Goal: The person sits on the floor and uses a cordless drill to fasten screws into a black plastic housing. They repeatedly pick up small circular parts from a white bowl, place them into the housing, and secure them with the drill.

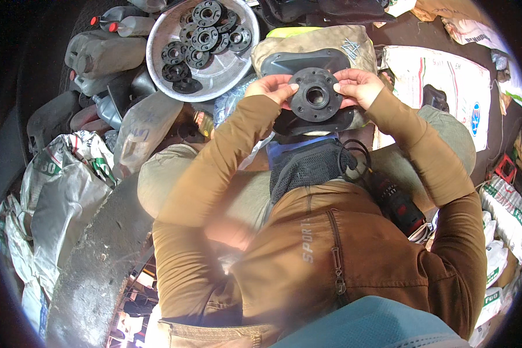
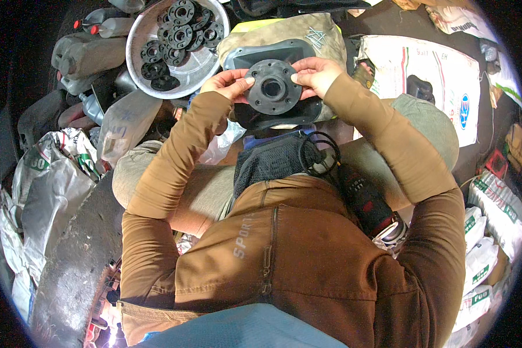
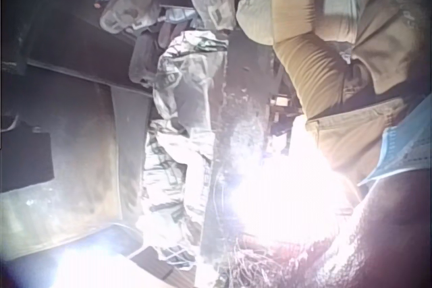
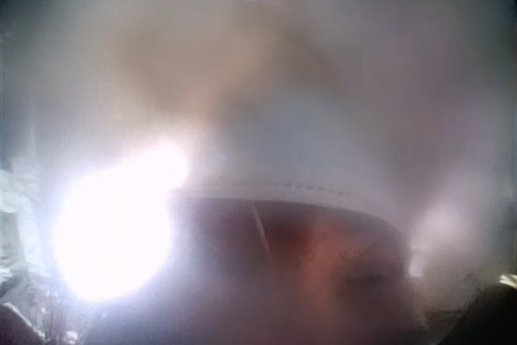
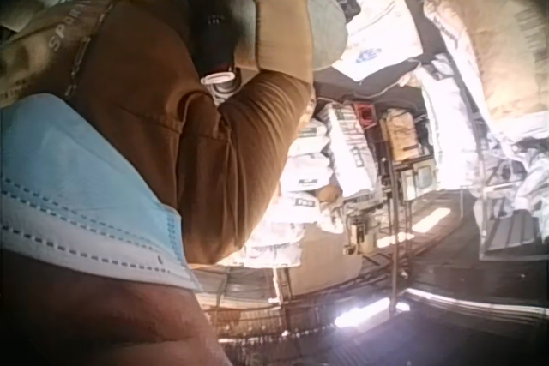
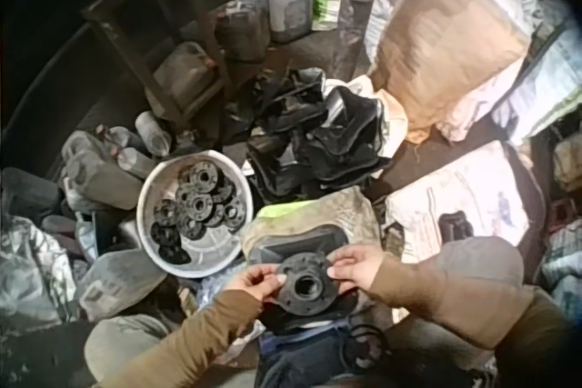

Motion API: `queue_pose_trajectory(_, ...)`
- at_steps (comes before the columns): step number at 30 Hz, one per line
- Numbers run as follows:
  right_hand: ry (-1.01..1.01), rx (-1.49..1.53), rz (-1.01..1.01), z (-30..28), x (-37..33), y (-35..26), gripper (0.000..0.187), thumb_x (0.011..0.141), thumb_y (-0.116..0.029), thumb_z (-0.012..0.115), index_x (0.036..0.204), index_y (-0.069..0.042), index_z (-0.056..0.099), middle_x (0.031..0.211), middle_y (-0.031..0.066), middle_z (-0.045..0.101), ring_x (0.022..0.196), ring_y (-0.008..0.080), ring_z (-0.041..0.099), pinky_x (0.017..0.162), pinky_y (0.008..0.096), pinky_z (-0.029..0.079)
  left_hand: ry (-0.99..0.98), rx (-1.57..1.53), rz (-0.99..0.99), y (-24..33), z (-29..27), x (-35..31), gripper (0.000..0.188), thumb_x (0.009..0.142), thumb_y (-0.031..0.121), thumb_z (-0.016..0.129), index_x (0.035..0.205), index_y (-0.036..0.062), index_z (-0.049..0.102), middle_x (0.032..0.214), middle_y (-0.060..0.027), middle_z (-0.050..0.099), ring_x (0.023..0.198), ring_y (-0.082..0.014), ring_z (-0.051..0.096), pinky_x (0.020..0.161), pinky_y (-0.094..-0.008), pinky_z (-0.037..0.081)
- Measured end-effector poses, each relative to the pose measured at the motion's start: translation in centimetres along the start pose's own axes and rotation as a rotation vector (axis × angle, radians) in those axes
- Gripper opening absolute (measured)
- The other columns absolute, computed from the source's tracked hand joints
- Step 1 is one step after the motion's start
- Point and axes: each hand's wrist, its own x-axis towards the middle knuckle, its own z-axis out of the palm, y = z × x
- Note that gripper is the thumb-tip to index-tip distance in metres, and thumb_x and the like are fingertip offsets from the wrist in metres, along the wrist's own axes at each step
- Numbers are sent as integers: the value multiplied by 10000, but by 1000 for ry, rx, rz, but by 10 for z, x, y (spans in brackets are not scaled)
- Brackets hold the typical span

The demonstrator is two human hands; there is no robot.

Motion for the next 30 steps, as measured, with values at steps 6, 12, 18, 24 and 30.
queue_pose_trajectory(6,21,-41,-35,0,7,6,346,861,-69,625,1179,40,541,942,88,639,780,166,641,648,271,560,-4,11,-51,1,-6,2,356,831,101,692,1132,-26,550,985,-93,641,825,-173,650,723,-296,571)
queue_pose_trajectory(12,23,-79,-25,0,7,6,347,851,-57,632,1180,20,555,937,78,636,768,143,629,620,254,546,-35,35,-48,0,-10,1,374,830,99,693,1143,-24,529,970,-90,639,838,-177,651,722,-297,572)
queue_pose_trajectory(18,29,-94,-26,1,5,6,328,851,-49,628,1170,4,572,948,70,632,777,131,624,614,240,540,-44,20,-54,2,-9,-1,368,836,111,689,1147,-10,534,957,-78,647,843,-158,647,726,-276,554)
queue_pose_trajectory(24,29,-137,-30,-1,7,7,322,857,-44,619,1174,-9,576,960,69,629,764,129,623,605,236,537,-66,71,-59,4,-8,-1,362,837,95,686,1150,-4,534,946,-66,648,826,-144,643,725,-276,553)
queue_pose_trajectory(30,18,-103,-38,-1,6,7,326,867,-39,601,1187,12,557,956,79,633,768,140,631,605,239,539,-64,52,-46,5,-6,-1,363,835,87,687,1153,-6,539,928,-55,652,832,-134,641,731,-267,551)
